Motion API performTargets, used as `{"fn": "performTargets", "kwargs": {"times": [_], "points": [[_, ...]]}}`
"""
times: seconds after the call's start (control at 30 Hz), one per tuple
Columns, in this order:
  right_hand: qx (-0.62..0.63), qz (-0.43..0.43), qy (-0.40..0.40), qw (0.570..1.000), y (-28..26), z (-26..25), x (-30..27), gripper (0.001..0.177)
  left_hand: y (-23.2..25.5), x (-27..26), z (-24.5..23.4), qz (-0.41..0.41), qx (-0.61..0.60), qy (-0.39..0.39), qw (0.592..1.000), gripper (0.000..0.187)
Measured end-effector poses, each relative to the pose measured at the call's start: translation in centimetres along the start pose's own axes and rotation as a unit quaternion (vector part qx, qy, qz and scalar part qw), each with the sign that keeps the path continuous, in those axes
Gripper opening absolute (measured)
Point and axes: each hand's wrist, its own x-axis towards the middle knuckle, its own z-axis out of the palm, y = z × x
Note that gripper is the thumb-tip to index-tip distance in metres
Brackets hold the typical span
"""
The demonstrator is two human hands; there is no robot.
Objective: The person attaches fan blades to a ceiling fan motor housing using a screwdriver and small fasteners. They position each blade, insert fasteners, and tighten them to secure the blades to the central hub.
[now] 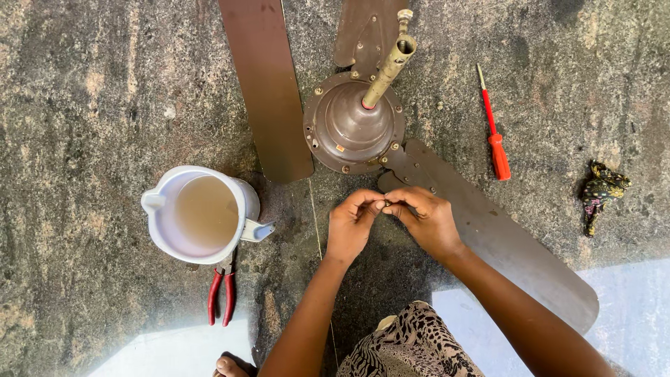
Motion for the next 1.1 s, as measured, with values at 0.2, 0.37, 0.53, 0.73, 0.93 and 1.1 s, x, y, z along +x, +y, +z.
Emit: {"fn": "performTargets", "kwargs": {"times": [0.2, 0.37, 0.53, 0.73, 0.93, 1.1], "points": [[-0.006, 0.016, 0.002, 1.000, 0.0, -0.6, 0.4, 0.020, 4.6, 0.0, -0.6, 0.120, 0.192, -0.015, 0.974, 0.016], [0.047, 0.085, -0.062, 0.993, 1.2, -0.6, 0.2, 0.017, 5.6, 0.1, -1.6, 0.121, 0.175, -0.087, 0.973, 0.018], [0.038, 0.116, -0.096, 0.988, 2.4, 0.9, 0.4, 0.018, 5.0, 2.6, -4.8, 0.106, 0.218, -0.007, 0.970, 0.016], [-0.037, 0.100, -0.094, 0.990, 3.9, 3.2, -0.4, 0.018, 2.4, 12.8, -9.1, 0.082, 0.272, 0.252, 0.925, 0.048], [-0.109, 0.003, -0.016, 0.994, 6.2, 2.6, -0.1, 0.019, -1.9, 12.5, -8.4, -0.140, 0.212, 0.211, 0.944, 0.056], [-0.128, -0.027, -0.010, 0.991, 7.7, -0.2, 1.6, 0.019, -2.3, 11.1, -8.3, -0.067, 0.111, 0.175, 0.976, 0.066]]}}
